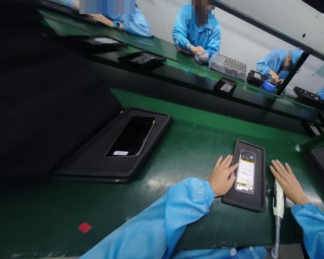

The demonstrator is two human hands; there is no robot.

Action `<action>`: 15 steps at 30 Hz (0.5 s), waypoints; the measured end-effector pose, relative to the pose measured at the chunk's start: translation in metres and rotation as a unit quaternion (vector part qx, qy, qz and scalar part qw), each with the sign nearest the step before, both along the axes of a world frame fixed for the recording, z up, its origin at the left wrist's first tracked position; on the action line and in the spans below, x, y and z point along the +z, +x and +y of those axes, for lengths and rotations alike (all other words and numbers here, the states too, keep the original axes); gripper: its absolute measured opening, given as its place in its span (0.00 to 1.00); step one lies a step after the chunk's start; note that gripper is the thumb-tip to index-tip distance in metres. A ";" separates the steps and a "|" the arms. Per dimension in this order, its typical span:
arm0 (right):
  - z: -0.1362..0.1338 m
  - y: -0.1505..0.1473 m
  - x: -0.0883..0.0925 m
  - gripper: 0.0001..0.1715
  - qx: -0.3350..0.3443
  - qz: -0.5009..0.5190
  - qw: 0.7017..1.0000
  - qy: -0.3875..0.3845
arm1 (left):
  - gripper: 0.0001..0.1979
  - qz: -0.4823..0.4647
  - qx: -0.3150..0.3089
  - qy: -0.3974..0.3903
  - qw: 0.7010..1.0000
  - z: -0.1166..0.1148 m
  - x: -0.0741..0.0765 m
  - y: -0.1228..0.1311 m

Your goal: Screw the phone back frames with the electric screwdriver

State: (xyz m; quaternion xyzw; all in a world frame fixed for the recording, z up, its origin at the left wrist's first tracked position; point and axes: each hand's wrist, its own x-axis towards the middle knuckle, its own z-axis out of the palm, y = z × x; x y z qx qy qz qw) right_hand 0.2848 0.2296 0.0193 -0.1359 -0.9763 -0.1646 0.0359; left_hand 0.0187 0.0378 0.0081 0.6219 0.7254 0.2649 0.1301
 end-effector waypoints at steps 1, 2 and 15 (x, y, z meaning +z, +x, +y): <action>0.005 -0.001 0.002 0.28 0.037 -0.019 0.999 -0.005 | 0.23 -0.003 -0.001 0.002 1.000 0.000 0.000 0.000; 0.009 0.000 0.002 0.25 0.062 -0.023 0.998 -0.008 | 0.23 -0.005 -0.002 0.005 1.000 0.000 0.000 0.000; -0.073 0.034 0.005 0.18 -0.280 0.424 0.834 -0.217 | 0.16 -0.207 -0.057 0.241 0.946 0.006 0.059 0.017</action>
